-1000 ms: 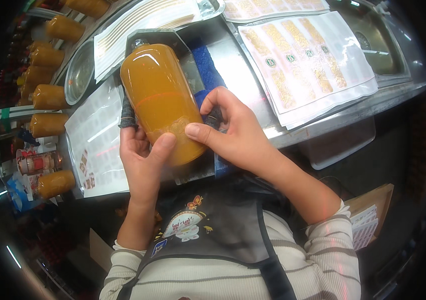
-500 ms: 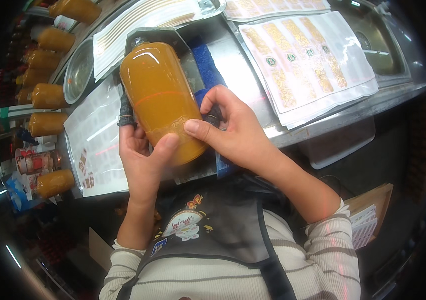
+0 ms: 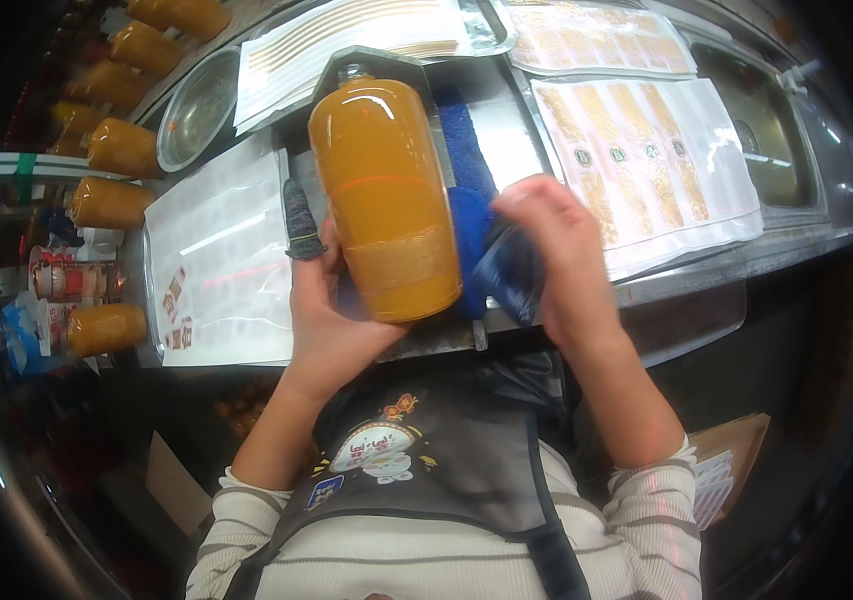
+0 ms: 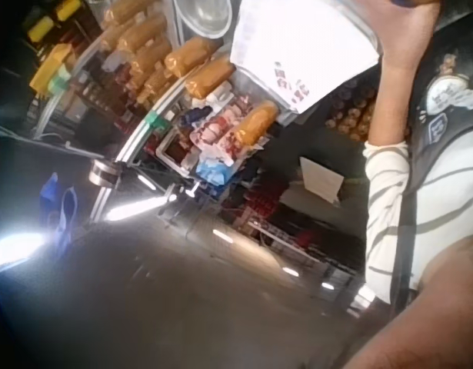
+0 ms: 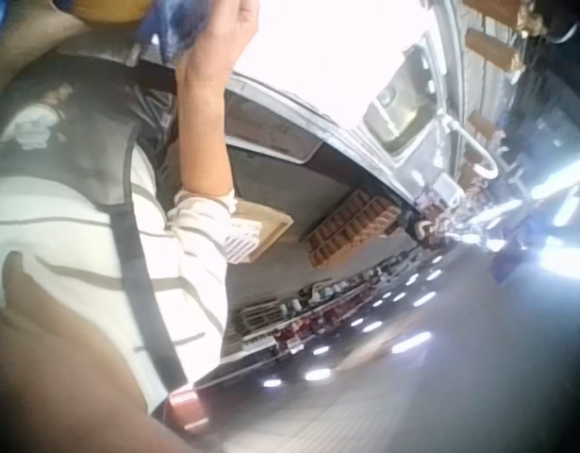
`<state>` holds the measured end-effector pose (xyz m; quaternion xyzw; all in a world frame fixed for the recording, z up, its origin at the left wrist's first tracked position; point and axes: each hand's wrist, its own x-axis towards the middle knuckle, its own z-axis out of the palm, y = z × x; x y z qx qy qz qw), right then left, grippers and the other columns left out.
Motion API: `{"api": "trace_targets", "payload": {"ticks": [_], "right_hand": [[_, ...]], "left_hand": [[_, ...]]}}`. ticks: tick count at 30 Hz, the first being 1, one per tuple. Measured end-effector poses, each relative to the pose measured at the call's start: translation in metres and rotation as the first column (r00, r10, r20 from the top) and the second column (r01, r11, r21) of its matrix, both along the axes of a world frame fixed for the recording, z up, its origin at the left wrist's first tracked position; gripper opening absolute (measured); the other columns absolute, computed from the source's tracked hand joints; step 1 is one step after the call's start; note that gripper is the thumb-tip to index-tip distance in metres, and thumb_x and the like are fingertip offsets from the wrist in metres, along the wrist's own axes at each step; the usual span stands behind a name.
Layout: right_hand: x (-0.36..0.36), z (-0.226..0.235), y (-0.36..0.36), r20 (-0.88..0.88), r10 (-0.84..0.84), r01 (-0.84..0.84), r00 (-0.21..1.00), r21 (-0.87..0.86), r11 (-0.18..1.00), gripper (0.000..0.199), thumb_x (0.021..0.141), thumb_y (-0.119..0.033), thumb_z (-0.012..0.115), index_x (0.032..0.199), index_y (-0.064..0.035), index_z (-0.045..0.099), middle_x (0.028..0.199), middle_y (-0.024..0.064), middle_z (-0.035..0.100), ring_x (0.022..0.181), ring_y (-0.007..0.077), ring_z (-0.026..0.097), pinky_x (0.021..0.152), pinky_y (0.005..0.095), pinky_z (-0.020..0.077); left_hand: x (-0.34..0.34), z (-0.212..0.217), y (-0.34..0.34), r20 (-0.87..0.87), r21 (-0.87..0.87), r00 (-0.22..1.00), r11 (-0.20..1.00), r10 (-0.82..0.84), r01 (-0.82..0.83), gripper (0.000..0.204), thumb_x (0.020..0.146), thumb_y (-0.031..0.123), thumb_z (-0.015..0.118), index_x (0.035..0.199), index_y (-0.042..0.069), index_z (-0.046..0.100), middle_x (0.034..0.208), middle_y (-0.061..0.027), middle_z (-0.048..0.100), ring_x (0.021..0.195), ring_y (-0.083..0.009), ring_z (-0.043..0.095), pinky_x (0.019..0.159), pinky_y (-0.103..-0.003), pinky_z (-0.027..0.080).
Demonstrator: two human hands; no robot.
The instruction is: The person applies adhesive labels to amber-colored bottles. They peel labels from a sheet, position them on the bottle, and smooth them with a cloth. The person handles multiple bottles one at a time, repeating the labeling process.
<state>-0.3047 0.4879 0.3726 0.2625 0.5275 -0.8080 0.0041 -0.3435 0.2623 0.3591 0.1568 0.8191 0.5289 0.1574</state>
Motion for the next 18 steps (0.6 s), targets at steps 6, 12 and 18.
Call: {"api": "trace_targets", "payload": {"ticks": [6, 12, 18], "right_hand": [[0.007, 0.054, -0.046, -0.263, 0.191, 0.006, 0.946, 0.602, 0.799, 0.032, 0.084, -0.004, 0.069, 0.114, -0.0017, 0.057, 0.099, 0.0096, 0.062, 0.092, 0.0194, 0.065, 0.081, 0.031, 0.0528], [0.003, 0.038, -0.047, -0.285, 0.183, 0.17, 0.941, 0.864, 0.474, 0.023, 0.085, -0.003, 0.073, 0.103, 0.0005, 0.059, 0.088, 0.0086, 0.064, 0.076, 0.0164, 0.064, 0.066, 0.0294, 0.0505], [0.022, 0.021, -0.024, -0.105, -0.243, 0.264, 0.964, 0.442, 0.857, 0.022, 0.085, -0.006, 0.073, 0.101, 0.0008, 0.059, 0.09, 0.0087, 0.063, 0.079, 0.0158, 0.063, 0.07, 0.0281, 0.0508]], "left_hand": [[0.006, 0.01, 0.009, -0.427, -0.231, 0.902, 0.972, -0.066, -0.038, 0.111, 0.072, 0.033, 0.086, 0.155, -0.003, 0.023, 0.152, -0.0249, 0.042, 0.141, -0.0363, 0.043, 0.119, -0.063, 0.003], [0.009, -0.003, 0.009, -0.344, -0.094, 0.939, 0.995, 0.006, -0.041, 0.108, 0.069, 0.024, 0.088, 0.152, -0.008, 0.027, 0.151, -0.0276, 0.041, 0.14, -0.0396, 0.043, 0.12, -0.058, 0.008], [0.005, -0.001, 0.005, -0.239, -0.026, 0.971, 1.0, -0.013, 0.007, 0.112, 0.065, 0.015, 0.092, 0.153, -0.006, 0.025, 0.15, -0.0258, 0.044, 0.133, -0.0345, 0.051, 0.109, -0.042, 0.041]]}}
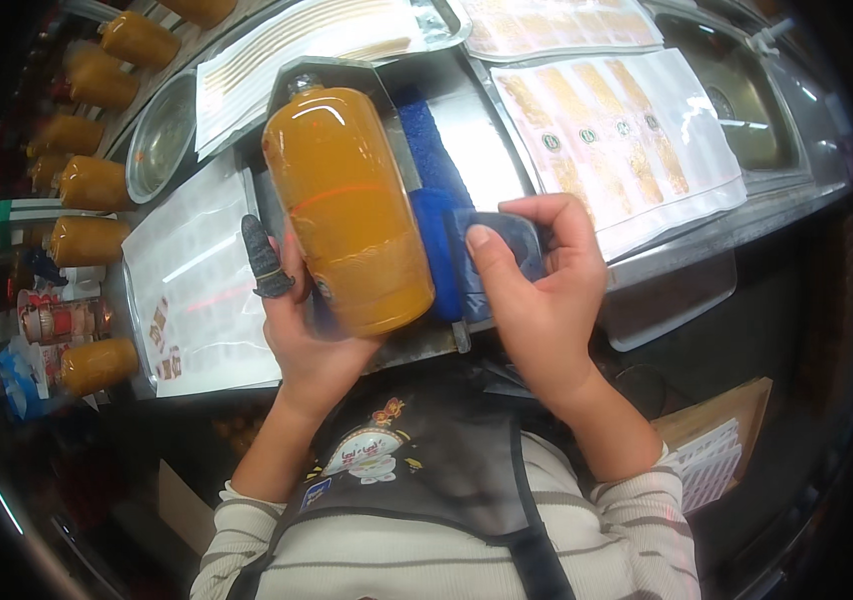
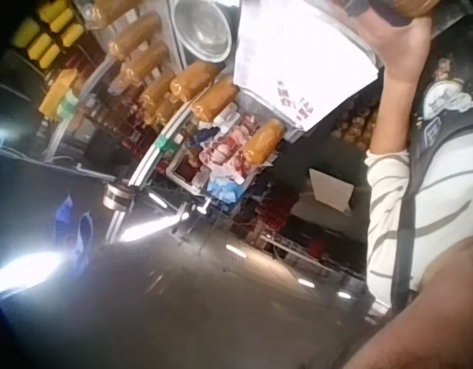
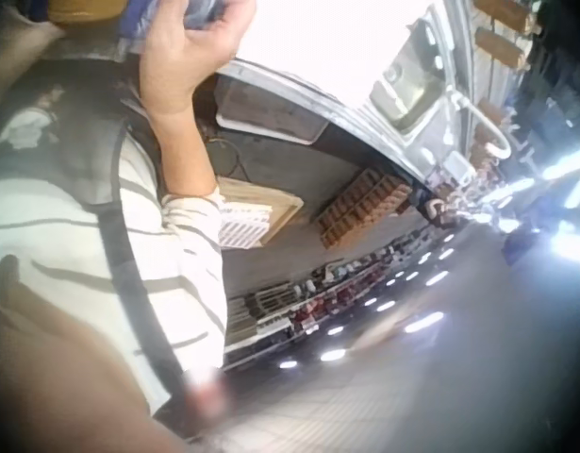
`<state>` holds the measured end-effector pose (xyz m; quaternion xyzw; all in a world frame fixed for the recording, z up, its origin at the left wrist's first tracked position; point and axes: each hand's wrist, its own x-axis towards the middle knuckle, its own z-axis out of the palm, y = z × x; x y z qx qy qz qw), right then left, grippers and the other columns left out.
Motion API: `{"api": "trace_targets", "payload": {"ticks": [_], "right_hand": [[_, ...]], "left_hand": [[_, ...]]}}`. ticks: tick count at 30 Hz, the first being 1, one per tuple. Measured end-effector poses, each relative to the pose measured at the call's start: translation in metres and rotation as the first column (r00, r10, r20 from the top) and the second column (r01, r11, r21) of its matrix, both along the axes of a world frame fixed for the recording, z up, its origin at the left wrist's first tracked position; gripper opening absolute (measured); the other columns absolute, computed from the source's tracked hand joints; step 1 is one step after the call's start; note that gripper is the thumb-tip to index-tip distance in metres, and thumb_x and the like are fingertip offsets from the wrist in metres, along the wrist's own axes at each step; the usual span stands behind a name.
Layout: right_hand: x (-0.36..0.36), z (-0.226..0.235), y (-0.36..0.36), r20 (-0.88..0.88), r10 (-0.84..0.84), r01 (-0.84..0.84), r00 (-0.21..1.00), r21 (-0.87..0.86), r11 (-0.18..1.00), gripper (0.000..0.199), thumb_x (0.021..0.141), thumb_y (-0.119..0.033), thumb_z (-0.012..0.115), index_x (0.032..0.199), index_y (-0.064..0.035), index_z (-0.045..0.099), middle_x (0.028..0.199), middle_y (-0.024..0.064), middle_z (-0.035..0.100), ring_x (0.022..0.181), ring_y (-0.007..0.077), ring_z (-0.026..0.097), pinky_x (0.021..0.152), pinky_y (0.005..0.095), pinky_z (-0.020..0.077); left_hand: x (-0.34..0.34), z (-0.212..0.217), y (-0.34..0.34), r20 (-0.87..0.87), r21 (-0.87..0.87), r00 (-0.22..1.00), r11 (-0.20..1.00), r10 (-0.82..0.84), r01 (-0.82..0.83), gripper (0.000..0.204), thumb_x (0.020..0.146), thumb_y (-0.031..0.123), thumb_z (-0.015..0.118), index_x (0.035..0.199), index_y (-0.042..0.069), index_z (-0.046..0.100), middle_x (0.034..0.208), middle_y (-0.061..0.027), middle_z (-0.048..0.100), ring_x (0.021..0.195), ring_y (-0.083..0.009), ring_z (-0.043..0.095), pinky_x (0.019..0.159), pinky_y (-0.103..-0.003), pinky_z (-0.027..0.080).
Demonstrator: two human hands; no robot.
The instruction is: The person applies adhesive labels to amber-colored bottles. They peel labels from a sheet, position them on the bottle, and smooth them with a cloth. The person handles multiple bottles one at a time, repeating the labeling process.
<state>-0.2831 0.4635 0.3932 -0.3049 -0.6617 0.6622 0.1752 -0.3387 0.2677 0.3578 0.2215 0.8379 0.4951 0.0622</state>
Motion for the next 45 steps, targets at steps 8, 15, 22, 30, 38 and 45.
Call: {"api": "trace_targets", "payload": {"ticks": [8, 15, 22, 30, 38, 45], "right_hand": [[-0.001, -0.018, -0.003, 0.04, 0.13, -0.136, 0.991, 0.297, 0.945, 0.021, 0.087, -0.005, 0.072, 0.102, -0.0001, 0.058, 0.091, 0.0064, 0.061, 0.082, 0.0116, 0.058, 0.072, 0.0264, 0.0494], [-0.001, -0.026, -0.01, -0.053, 0.075, -0.063, 0.996, 0.197, 0.978, 0.026, 0.086, -0.005, 0.075, 0.105, -0.001, 0.057, 0.092, 0.0043, 0.059, 0.08, 0.0106, 0.057, 0.071, 0.0249, 0.0473], [-0.001, -0.02, -0.002, -0.047, 0.182, -0.159, 0.982, 0.302, 0.94, 0.025, 0.087, -0.001, 0.074, 0.106, 0.0001, 0.058, 0.092, 0.0049, 0.06, 0.084, 0.0097, 0.059, 0.075, 0.0234, 0.0486], [0.011, 0.002, -0.015, -0.176, 0.517, -0.217, 0.838, 0.761, 0.611, 0.037, 0.07, 0.01, 0.079, 0.101, -0.0061, 0.069, 0.092, 0.0086, 0.065, 0.078, 0.0219, 0.059, 0.071, 0.0317, 0.0494], [0.001, 0.014, -0.015, -0.136, 0.662, -0.268, 0.737, 0.84, 0.472, 0.038, 0.061, 0.001, 0.077, 0.097, -0.011, 0.077, 0.093, 0.0035, 0.067, 0.08, 0.0249, 0.058, 0.065, 0.0341, 0.0473], [0.017, 0.016, -0.017, -0.104, 0.591, -0.299, 0.8, 0.785, 0.543, 0.037, 0.065, 0.005, 0.079, 0.099, -0.0101, 0.076, 0.095, 0.006, 0.068, 0.078, 0.0224, 0.057, 0.066, 0.0315, 0.0482]], "left_hand": [[0.005, -0.011, -0.01, 0.023, -0.111, 1.0, 0.994, 0.002, 0.001, 0.109, 0.067, 0.02, 0.091, 0.153, 0.0, 0.026, 0.153, -0.021, 0.043, 0.141, -0.0391, 0.041, 0.118, -0.053, 0.022], [-0.006, -0.009, -0.009, 0.078, -0.059, 0.997, 0.998, -0.028, 0.033, 0.107, 0.069, 0.028, 0.09, 0.153, 0.002, 0.031, 0.153, -0.0179, 0.043, 0.147, -0.0369, 0.033, 0.119, -0.062, 0.004], [-0.009, 0.001, -0.006, -0.081, -0.078, 0.996, 0.997, -0.033, 0.027, 0.106, 0.066, 0.028, 0.09, 0.151, -0.001, 0.034, 0.151, -0.0197, 0.045, 0.144, -0.0409, 0.036, 0.118, -0.065, 0.005], [-0.002, 0.003, -0.015, -0.376, -0.253, 0.915, 0.966, -0.147, 0.051, 0.059, 0.067, 0.019, 0.084, 0.124, 0.023, 0.072, 0.152, -0.0356, 0.035, 0.142, -0.0515, 0.036, 0.113, -0.068, 0.013], [0.005, -0.019, -0.024, -0.293, -0.114, 0.953, 0.992, -0.077, 0.045, 0.056, 0.069, 0.008, 0.078, 0.124, 0.007, 0.069, 0.152, -0.0292, 0.04, 0.14, -0.0435, 0.043, 0.115, -0.065, 0.016], [0.003, 0.003, -0.016, -0.373, -0.073, 0.925, 0.996, -0.075, 0.051, 0.08, 0.067, 0.012, 0.083, 0.14, -0.001, 0.053, 0.148, -0.0195, 0.051, 0.137, -0.0331, 0.05, 0.118, -0.061, 0.014]]}}
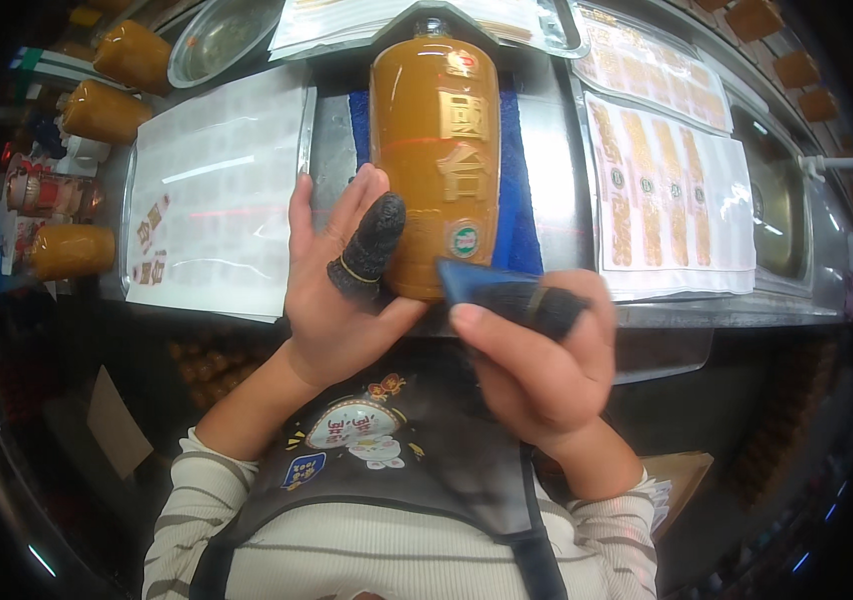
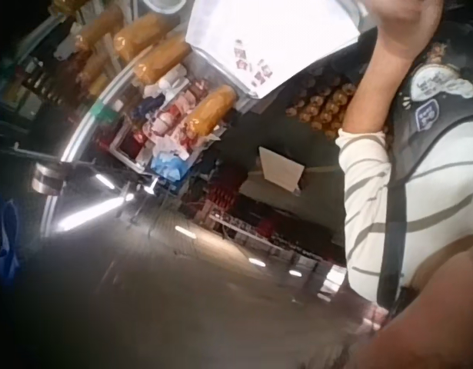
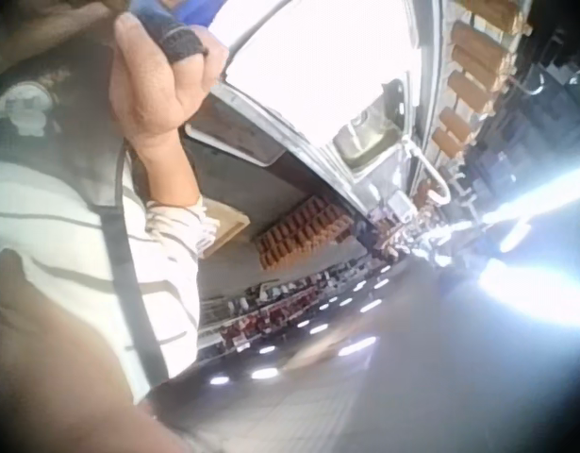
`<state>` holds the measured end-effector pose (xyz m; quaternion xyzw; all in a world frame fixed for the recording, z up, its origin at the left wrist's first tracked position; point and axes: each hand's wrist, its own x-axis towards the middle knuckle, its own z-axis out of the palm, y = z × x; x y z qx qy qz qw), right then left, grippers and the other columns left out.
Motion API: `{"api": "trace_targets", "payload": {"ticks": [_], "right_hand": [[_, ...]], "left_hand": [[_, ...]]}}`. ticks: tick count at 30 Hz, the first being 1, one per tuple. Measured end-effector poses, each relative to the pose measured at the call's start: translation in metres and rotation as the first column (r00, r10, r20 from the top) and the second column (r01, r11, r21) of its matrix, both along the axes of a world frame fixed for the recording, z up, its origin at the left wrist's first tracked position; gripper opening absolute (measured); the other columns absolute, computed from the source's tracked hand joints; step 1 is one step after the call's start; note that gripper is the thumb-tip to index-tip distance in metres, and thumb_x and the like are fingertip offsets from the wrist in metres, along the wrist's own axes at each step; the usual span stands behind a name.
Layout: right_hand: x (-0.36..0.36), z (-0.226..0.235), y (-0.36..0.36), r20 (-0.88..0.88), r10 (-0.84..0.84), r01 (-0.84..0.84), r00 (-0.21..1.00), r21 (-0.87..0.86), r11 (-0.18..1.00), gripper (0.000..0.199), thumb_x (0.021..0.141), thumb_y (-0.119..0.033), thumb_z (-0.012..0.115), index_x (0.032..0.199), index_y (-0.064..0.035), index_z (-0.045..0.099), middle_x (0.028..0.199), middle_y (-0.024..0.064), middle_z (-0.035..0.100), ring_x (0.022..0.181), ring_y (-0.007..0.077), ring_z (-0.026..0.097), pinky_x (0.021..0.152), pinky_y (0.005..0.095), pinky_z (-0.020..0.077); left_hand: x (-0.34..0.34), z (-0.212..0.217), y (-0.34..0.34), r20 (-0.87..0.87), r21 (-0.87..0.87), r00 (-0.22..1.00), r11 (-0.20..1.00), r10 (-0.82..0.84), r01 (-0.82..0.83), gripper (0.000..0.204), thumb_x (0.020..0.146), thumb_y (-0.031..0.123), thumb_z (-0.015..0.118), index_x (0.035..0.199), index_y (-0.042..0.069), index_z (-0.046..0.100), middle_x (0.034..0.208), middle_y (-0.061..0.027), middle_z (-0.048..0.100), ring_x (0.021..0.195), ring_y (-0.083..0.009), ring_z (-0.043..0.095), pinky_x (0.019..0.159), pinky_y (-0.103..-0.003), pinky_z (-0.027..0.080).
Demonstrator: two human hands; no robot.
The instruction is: The person applies adhesive labels to amber-colored bottles. They peel labels from a sheet, position them on the bottle, and smooth them with a cloth. The person handles multiple bottles one at a time, repeating the labeling process.
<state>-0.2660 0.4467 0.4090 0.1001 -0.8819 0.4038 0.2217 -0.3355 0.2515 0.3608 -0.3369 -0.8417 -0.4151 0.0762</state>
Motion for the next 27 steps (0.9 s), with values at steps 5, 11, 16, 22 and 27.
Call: {"api": "trace_targets", "payload": {"ticks": [5, 11, 16, 22, 27], "right_hand": [[0.003, -0.001, 0.001, 0.014, 0.051, -0.05, 0.999, -0.057, 0.997, 0.04, 0.065, 0.007, 0.078, 0.101, -0.0113, 0.076, 0.091, 0.0039, 0.066, 0.078, 0.023, 0.058, 0.065, 0.0337, 0.0484], [0.006, 0.007, 0.0, 0.085, 0.083, -0.069, 0.993, -0.151, 0.986, 0.041, 0.064, 0.009, 0.079, 0.099, -0.0107, 0.075, 0.091, 0.0069, 0.067, 0.077, 0.0246, 0.06, 0.066, 0.0335, 0.0491], [0.002, 0.008, 0.002, 0.048, 0.195, -0.192, 0.98, -0.047, 0.98, 0.034, 0.072, 0.006, 0.082, 0.101, -0.0095, 0.074, 0.092, 0.0077, 0.067, 0.075, 0.0246, 0.06, 0.066, 0.0329, 0.0502], [-0.031, 0.008, 0.031, 0.473, 0.006, 0.385, 0.881, -0.725, 0.572, 0.027, 0.09, -0.001, 0.07, 0.115, 0.0008, 0.062, 0.108, 0.0038, 0.062, 0.093, 0.0076, 0.058, 0.084, 0.0221, 0.0478], [-0.048, -0.002, 0.055, 0.514, 0.073, 0.435, 0.855, -0.785, 0.442, 0.017, 0.092, -0.005, 0.06, 0.108, 0.0001, 0.061, 0.092, 0.0024, 0.063, 0.084, 0.0071, 0.06, 0.079, 0.0211, 0.0481]], "left_hand": [[-0.01, 0.015, 0.011, -0.021, 0.023, 0.998, 0.998, -0.051, 0.051, 0.064, 0.071, 0.017, 0.081, 0.13, -0.001, 0.061, 0.138, -0.0193, 0.059, 0.135, -0.0332, 0.053, 0.118, -0.059, 0.019], [-0.021, 0.02, 0.017, -0.023, 0.0, 0.989, 0.989, -0.149, 0.149, 0.055, 0.069, 0.012, 0.078, 0.121, -0.001, 0.067, 0.135, -0.0189, 0.061, 0.135, -0.0309, 0.052, 0.118, -0.055, 0.027], [-0.024, 0.021, 0.017, 0.082, -0.031, 0.973, 0.975, -0.216, 0.219, 0.055, 0.069, 0.012, 0.077, 0.12, -0.006, 0.064, 0.137, -0.0237, 0.057, 0.134, -0.0357, 0.051, 0.114, -0.058, 0.033], [-0.055, 0.065, -0.002, 0.199, 0.089, 0.935, 0.955, -0.294, 0.282, 0.089, 0.076, 0.034, 0.087, 0.147, 0.0, 0.044, 0.145, -0.0188, 0.052, 0.133, -0.0362, 0.05, 0.117, -0.051, 0.03], [-0.156, 0.026, -0.026, 0.494, 0.244, 0.802, 0.832, 0.335, -0.498, 0.017, 0.086, 0.011, 0.075, 0.087, -0.002, 0.064, 0.069, -0.0068, 0.07, 0.062, -0.0162, 0.067, 0.059, -0.032, 0.051]]}}
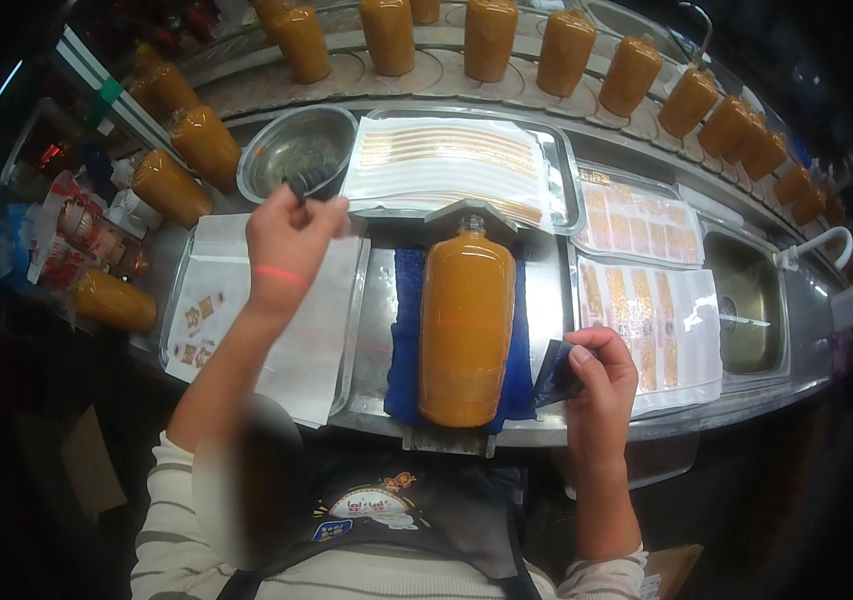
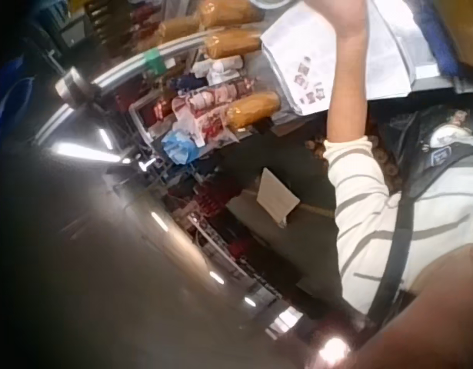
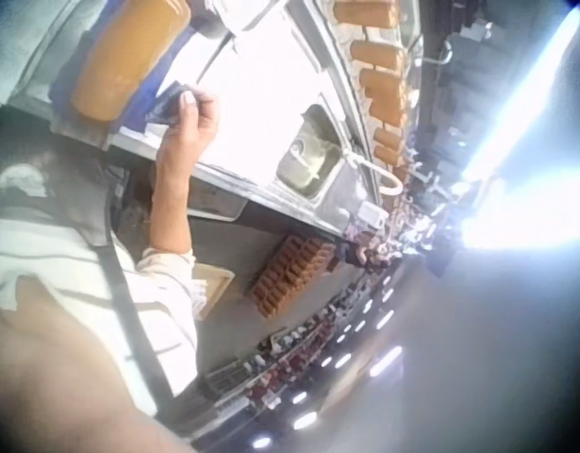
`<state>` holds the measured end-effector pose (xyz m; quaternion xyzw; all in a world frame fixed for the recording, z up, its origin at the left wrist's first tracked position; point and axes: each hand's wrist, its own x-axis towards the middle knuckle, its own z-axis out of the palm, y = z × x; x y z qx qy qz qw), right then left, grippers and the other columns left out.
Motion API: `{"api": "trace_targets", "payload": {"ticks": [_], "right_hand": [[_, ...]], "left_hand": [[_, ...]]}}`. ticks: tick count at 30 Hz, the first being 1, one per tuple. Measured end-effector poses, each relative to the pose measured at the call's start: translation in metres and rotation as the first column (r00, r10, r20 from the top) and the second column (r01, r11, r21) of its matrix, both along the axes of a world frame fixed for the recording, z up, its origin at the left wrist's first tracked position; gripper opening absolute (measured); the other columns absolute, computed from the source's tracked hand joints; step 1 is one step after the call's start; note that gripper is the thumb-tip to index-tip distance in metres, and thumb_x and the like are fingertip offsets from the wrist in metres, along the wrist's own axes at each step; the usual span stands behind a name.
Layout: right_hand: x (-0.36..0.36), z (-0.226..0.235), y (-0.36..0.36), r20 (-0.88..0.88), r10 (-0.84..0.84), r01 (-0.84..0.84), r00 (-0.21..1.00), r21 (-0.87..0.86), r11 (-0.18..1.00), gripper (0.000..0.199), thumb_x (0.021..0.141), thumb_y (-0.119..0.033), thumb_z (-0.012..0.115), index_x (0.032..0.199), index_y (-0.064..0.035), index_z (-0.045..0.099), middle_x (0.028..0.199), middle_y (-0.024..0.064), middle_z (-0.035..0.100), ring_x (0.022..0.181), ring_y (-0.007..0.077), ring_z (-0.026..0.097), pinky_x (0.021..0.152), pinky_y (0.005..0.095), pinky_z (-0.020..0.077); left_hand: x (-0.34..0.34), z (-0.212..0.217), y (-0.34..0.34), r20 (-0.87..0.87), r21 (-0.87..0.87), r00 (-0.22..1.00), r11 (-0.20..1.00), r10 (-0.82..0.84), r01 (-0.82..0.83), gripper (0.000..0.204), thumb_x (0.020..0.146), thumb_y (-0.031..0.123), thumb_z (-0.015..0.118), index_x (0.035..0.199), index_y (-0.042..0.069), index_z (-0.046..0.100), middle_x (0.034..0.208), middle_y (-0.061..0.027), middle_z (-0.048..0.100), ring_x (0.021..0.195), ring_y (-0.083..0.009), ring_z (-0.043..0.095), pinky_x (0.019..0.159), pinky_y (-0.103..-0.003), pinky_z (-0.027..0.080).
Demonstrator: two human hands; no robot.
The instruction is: The person applies adhesive labels to amber-colored bottles. They peel labels from a sheet, position them on the bottle, and smooth them with a cloth. The person handles multiple bottles one at a time, repeating the labeling process.
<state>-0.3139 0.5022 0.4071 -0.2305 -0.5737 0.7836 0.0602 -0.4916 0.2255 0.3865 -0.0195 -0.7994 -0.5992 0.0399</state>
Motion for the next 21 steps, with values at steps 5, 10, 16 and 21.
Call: {"api": "trace_targets", "payload": {"ticks": [5, 10, 16, 21], "right_hand": [[-0.001, -0.009, -0.012, 0.037, 0.039, -0.04, 0.999, 0.027, 0.999, 0.013, 0.09, -0.005, 0.059, 0.101, -0.0005, 0.062, 0.09, 0.0021, 0.063, 0.083, 0.0074, 0.058, 0.077, 0.0219, 0.0461], [0.0, -0.002, -0.013, 0.041, 0.047, -0.05, 0.998, 0.075, 0.996, 0.012, 0.089, -0.006, 0.059, 0.1, -0.0002, 0.063, 0.09, 0.001, 0.062, 0.082, 0.0062, 0.056, 0.077, 0.0209, 0.043], [-0.019, -0.001, 0.004, 0.02, 0.011, -0.014, 1.0, 0.153, 0.988, 0.008, 0.088, -0.004, 0.063, 0.095, -0.0012, 0.066, 0.086, -0.0004, 0.061, 0.079, 0.0044, 0.052, 0.074, 0.0195, 0.0385], [-0.084, 0.016, 0.006, -0.11, 0.188, -0.107, 0.976, 0.51, 0.854, 0.02, 0.091, -0.012, 0.066, 0.107, -0.0016, 0.068, 0.089, 0.001, 0.064, 0.066, 0.0033, 0.05, 0.059, 0.0193, 0.0399]], "left_hand": [[-0.103, -0.043, -0.011, 0.154, -0.527, 0.983, 0.85, 0.103, -0.006, 0.052, 0.073, 0.033, 0.083, 0.104, -0.002, 0.06, 0.093, -0.0184, 0.073, 0.09, -0.0344, 0.071, 0.08, -0.043, 0.055], [-0.113, -0.054, 0.005, 0.167, -0.643, 0.977, 0.766, 0.129, 0.009, 0.055, 0.071, 0.029, 0.081, 0.11, -0.003, 0.06, 0.11, -0.0232, 0.069, 0.104, -0.0388, 0.067, 0.088, -0.046, 0.054], [-0.124, -0.065, -0.02, 0.017, -0.673, 0.996, 0.737, 0.093, -0.058, 0.045, 0.071, 0.014, 0.078, 0.108, -0.006, 0.062, 0.082, -0.0155, 0.072, 0.082, -0.0302, 0.071, 0.078, -0.037, 0.054], [-0.076, 0.025, 0.031, -0.058, -0.439, 0.964, 0.874, -0.258, 0.208, 0.02, 0.081, 0.006, 0.071, 0.088, -0.002, 0.055, 0.076, -0.0086, 0.068, 0.069, -0.0133, 0.063, 0.069, -0.028, 0.051]]}}
